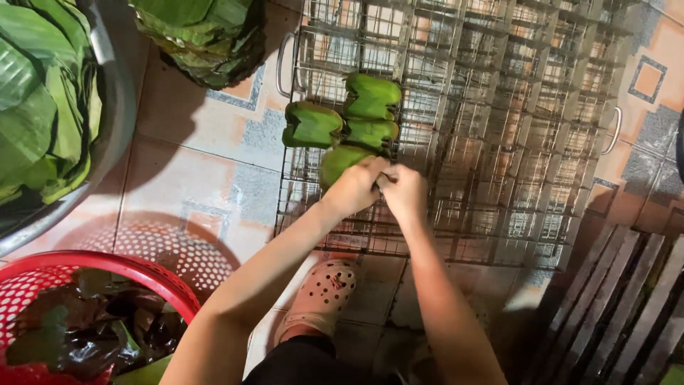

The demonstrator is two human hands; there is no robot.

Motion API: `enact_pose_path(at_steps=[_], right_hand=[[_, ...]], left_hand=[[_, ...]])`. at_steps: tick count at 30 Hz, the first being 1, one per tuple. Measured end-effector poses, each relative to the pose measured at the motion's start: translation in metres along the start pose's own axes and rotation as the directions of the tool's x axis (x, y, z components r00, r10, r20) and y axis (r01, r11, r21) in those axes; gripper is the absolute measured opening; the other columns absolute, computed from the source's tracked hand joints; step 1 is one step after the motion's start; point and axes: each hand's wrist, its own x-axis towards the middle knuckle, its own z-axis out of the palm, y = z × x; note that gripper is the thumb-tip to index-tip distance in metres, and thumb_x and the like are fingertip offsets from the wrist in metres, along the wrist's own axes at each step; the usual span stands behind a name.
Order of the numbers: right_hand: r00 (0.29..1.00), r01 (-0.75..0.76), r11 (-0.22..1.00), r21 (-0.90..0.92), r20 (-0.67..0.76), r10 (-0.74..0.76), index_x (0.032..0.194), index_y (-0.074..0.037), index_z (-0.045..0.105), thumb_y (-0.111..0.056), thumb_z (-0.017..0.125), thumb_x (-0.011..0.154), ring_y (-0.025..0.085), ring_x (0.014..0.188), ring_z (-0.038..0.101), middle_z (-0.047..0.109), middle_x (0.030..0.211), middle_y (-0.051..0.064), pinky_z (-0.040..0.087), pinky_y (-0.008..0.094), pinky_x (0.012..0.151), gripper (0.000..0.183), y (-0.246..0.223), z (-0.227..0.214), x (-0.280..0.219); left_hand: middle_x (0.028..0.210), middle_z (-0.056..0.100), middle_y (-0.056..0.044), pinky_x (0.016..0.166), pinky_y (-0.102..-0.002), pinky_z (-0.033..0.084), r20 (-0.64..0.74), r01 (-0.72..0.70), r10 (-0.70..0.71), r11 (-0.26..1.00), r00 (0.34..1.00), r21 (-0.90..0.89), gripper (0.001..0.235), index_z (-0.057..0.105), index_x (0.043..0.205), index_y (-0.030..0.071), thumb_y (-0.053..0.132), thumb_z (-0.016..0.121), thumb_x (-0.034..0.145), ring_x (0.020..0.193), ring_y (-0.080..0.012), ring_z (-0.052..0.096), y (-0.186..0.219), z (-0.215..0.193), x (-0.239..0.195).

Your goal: Arranging folded banana leaves into a metal wire rack.

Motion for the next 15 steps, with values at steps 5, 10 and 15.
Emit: enact_pose_path(at_steps=[5,10,15], right_hand=[[0.973,0.229,0.973,-0.011,-0.004,-0.229,0.092,-0.001,0.074,-0.005,0.076,0.087,0.02,0.076,0.075,0.076,0.098,0.014,0.063,0.032,0.069,0.007,-0.009,-0.02,-0.01],[0.741,0.66,0.721,-0.211,0.025,-0.671,0.074,-0.001,0.067,0.0,0.077,0.077,0.029,0.096,0.069,0.07,0.108,0.016,0.062,0.038,0.083,0.01,-0.014,-0.026,0.008],[0.613,0.782,0.416,-0.464,0.452,-0.648,0.115,-0.012,0.068,0.008,0.064,0.084,0.027,0.1,0.071,0.072,0.106,0.015,0.062,0.033,0.083,0.037,0.012,-0.004,0.026]], left_hand=[[0.107,0.07,-0.023,0.089,-0.046,0.058,0.019,0.162,-0.164,0.982,0.986,0.094,0.036,0.062,0.109,0.002,-0.007,0.072,0.075,0.102,-0.0429,0.069,-0.017,0.016,-0.007],[0.104,0.069,-0.018,0.078,-0.043,0.062,0.205,0.306,-0.28,0.946,0.938,-0.106,0.044,0.056,0.12,0.005,-0.003,0.068,0.078,0.09,-0.037,0.073,0.021,-0.045,-0.008],[0.103,0.069,-0.021,0.083,-0.047,0.058,-0.26,0.343,-0.237,0.773,0.936,0.533,0.025,0.064,0.101,0.005,0.001,0.07,0.077,0.096,-0.0427,0.069,-0.015,-0.08,-0.045]])
